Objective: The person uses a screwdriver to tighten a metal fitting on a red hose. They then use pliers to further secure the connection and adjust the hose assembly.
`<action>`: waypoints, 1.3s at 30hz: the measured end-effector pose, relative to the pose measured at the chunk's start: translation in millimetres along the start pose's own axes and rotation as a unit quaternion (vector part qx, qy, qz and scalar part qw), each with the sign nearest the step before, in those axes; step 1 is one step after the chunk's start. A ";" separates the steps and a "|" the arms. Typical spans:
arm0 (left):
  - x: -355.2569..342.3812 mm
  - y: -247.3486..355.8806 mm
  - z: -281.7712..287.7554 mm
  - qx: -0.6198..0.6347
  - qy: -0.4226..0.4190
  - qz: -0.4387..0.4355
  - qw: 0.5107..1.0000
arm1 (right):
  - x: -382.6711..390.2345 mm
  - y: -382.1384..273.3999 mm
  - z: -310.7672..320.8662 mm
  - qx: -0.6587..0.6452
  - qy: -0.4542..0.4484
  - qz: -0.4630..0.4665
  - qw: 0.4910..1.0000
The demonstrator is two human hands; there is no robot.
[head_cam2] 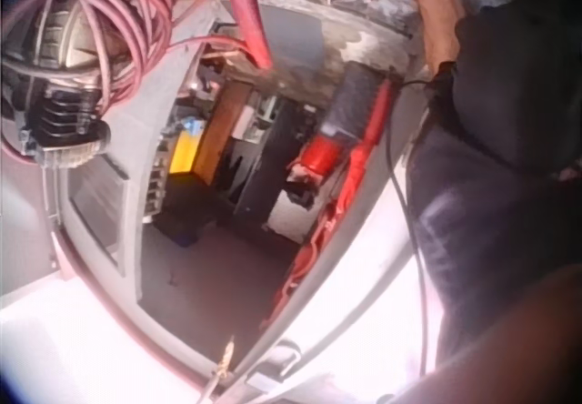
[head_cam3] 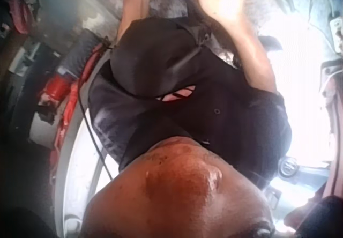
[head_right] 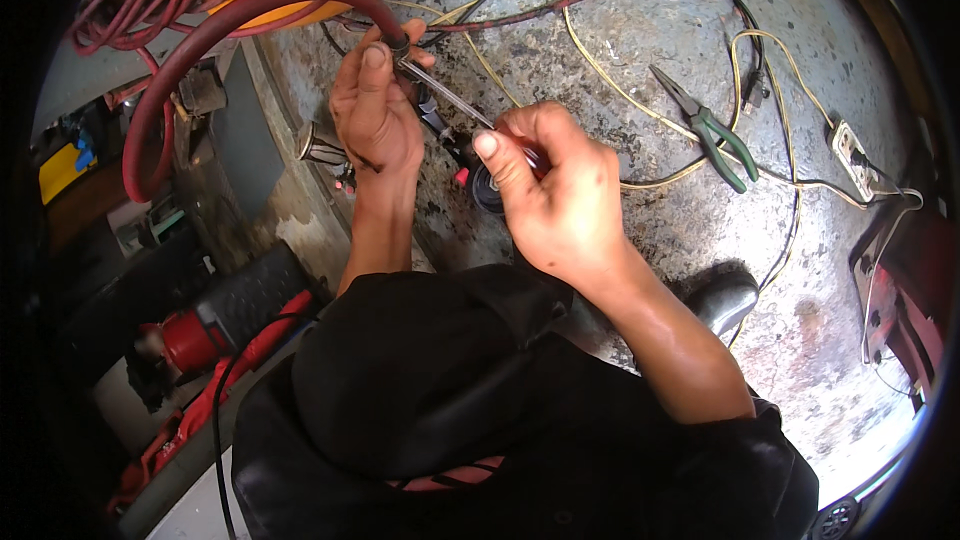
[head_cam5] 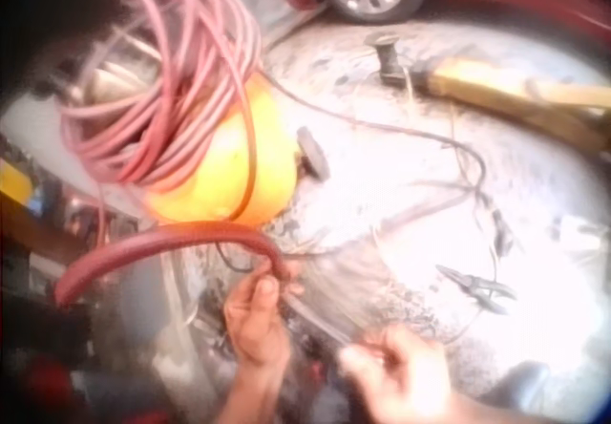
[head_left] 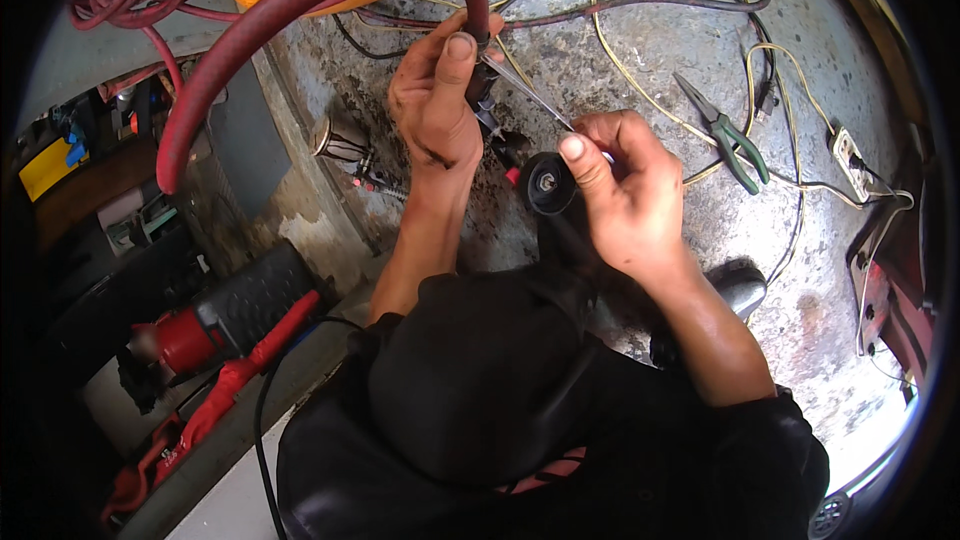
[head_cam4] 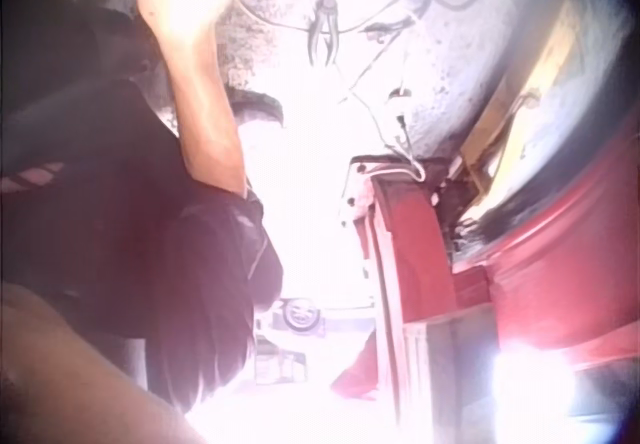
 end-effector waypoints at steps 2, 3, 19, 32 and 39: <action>3.8 0.8 0.5 0.004 0.012 0.009 1.000 | 5.3 11.6 -3.8 -0.169 -0.106 -0.343 0.918; 4.8 0.3 -1.2 0.010 0.016 0.015 1.000 | 7.3 11.1 -7.4 -0.320 -0.148 -0.421 0.835; 6.1 3.0 -6.9 0.003 -0.007 0.025 1.000 | 5.1 2.8 7.2 0.093 0.039 0.147 0.984; 7.5 -9.8 1.5 0.056 -0.003 0.037 0.998 | -6.4 12.2 4.1 -0.141 -0.083 -0.094 0.982; -8.7 -1.5 -3.4 0.005 -0.092 0.147 0.985 | -25.5 7.2 15.1 0.024 -0.075 -0.032 0.996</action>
Point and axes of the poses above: each hand's wrist, its own x-axis away from the middle knuckle, its own z-axis out of the back of the hand, y = z × x, the point moved 4 cm from there along -x, towards the middle knuckle, and after that the axes turned 11 degrees about y, right-handed, at the moved point
